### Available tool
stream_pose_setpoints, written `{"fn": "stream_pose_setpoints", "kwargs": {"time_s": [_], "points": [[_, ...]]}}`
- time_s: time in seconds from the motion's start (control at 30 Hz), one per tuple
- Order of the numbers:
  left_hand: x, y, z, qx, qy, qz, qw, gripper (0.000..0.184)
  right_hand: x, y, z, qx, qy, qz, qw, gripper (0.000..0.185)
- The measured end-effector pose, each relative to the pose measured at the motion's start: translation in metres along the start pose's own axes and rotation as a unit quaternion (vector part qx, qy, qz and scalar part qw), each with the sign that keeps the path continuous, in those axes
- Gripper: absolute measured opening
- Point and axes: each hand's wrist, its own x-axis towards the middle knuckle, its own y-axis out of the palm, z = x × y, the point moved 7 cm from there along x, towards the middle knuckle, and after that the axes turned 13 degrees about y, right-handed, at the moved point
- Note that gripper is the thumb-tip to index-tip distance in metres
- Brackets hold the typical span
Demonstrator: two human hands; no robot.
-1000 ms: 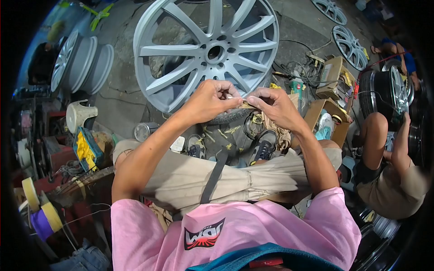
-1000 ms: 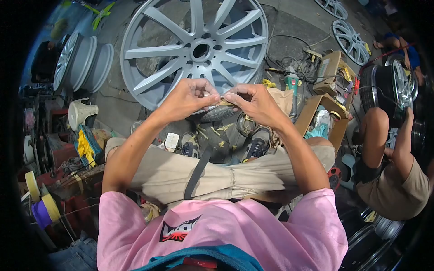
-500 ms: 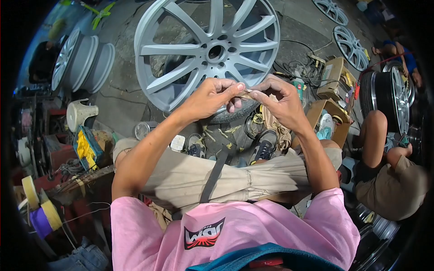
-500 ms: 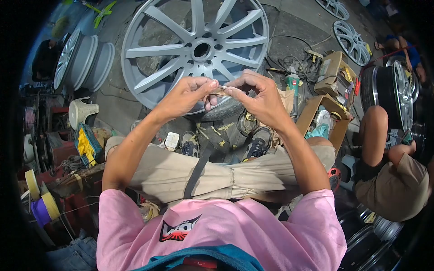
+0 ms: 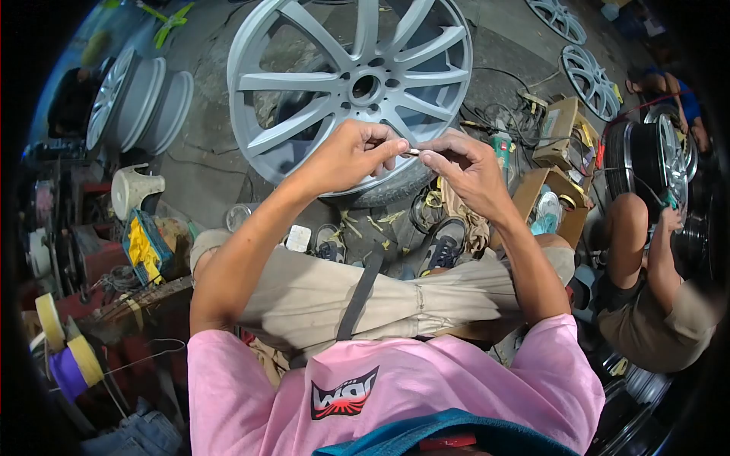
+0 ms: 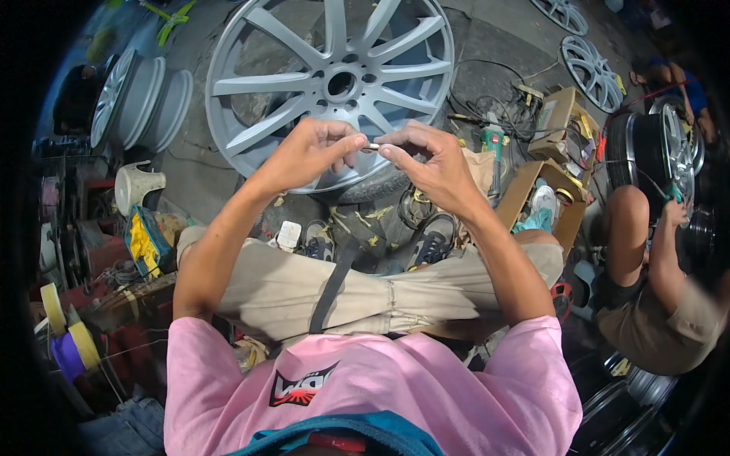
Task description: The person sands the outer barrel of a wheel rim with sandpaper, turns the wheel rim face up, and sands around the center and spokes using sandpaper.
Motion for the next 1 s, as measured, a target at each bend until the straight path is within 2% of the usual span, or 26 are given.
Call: {"fn": "stream_pose_setpoints", "kwargs": {"time_s": [0.03, 0.1, 0.13, 0.2, 0.23, 0.3, 0.33, 0.4, 0.43, 0.47, 0.53, 0.57, 0.63, 0.67, 0.73, 0.77, 0.83, 0.93, 1.0], "points": [[0.0, -0.003, 0.001, 0.0, 0.0, -0.004, 1.0, 0.031, 0.0, 0.002, 0.002, -0.001, -0.001, 0.003, 1.0, 0.018], [0.0, -0.005, 0.006, -0.069, -0.019, 0.003, 0.997, 0.031, -0.006, 0.0, 0.022, -0.097, -0.127, -0.067, 0.985, 0.022], [-0.001, -0.008, 0.007, -0.069, -0.018, 0.0, 0.997, 0.031, -0.006, 0.002, 0.023, -0.098, -0.129, -0.063, 0.985, 0.022], [-0.002, -0.007, 0.011, -0.168, -0.033, 0.013, 0.985, 0.032, -0.017, 0.004, 0.038, -0.176, -0.247, -0.121, 0.945, 0.028], [-0.003, -0.009, 0.012, -0.168, -0.033, 0.012, 0.985, 0.032, -0.016, 0.005, 0.038, -0.176, -0.247, -0.121, 0.945, 0.028], [-0.003, -0.008, 0.01, -0.194, -0.045, 0.036, 0.979, 0.032, -0.02, 0.008, 0.043, -0.224, -0.311, -0.137, 0.913, 0.03], [-0.003, -0.011, 0.006, -0.195, -0.041, 0.035, 0.979, 0.032, -0.02, 0.009, 0.044, -0.226, -0.313, -0.136, 0.912, 0.03], [-0.001, -0.042, -0.018, 0.058, 0.061, -0.048, 0.995, 0.03, -0.012, 0.009, 0.04, -0.184, -0.252, -0.148, 0.939, 0.024], [-0.005, -0.064, -0.045, 0.189, 0.144, -0.139, 0.961, 0.027, -0.006, 0.011, 0.037, -0.187, -0.254, -0.145, 0.938, 0.024], [-0.014, -0.084, -0.075, 0.312, 0.221, -0.226, 0.896, 0.023, 0.007, 0.007, 0.026, -0.198, -0.218, -0.162, 0.942, 0.02], [-0.029, -0.123, -0.102, 0.304, 0.264, -0.348, 0.846, 0.028, 0.031, 0.004, 0.001, -0.213, -0.149, -0.177, 0.949, 0.014], [-0.03, -0.134, -0.11, 0.301, 0.266, -0.35, 0.846, 0.028, 0.04, 0.006, -0.008, -0.217, -0.15, -0.177, 0.948, 0.014], [-0.045, -0.157, -0.125, 0.332, 0.296, -0.431, 0.785, 0.028, 0.061, 0.016, -0.03, -0.231, -0.134, -0.184, 0.946, 0.014], [-0.044, -0.161, -0.122, 0.33, 0.295, -0.435, 0.784, 0.028, 0.07, 0.021, -0.036, -0.229, -0.16, -0.196, 0.94, 0.015], [-0.047, -0.169, -0.116, 0.347, 0.288, -0.483, 0.75, 0.016, 0.084, 0.032, -0.049, -0.228, -0.135, -0.192, 0.945, 0.015], [-0.049, -0.174, -0.109, 0.347, 0.284, -0.487, 0.749, 0.016, 0.091, 0.034, -0.058, -0.224, -0.108, -0.192, 0.949, 0.015], [-0.048, -0.172, -0.104, 0.409, 0.296, -0.431, 0.748, 0.021, 0.098, 0.039, -0.064, -0.222, -0.104, -0.191, 0.95, 0.015], [-0.054, -0.177, -0.101, 0.395, 0.27, -0.434, 0.763, 0.024, 0.105, 0.044, -0.075, -0.237, -0.099, -0.195, 0.947, 0.014], [-0.056, -0.181, -0.097, 0.386, 0.25, -0.439, 0.772, 0.025, 0.106, 0.049, -0.074, -0.272, -0.139, -0.205, 0.93, 0.014]]}}
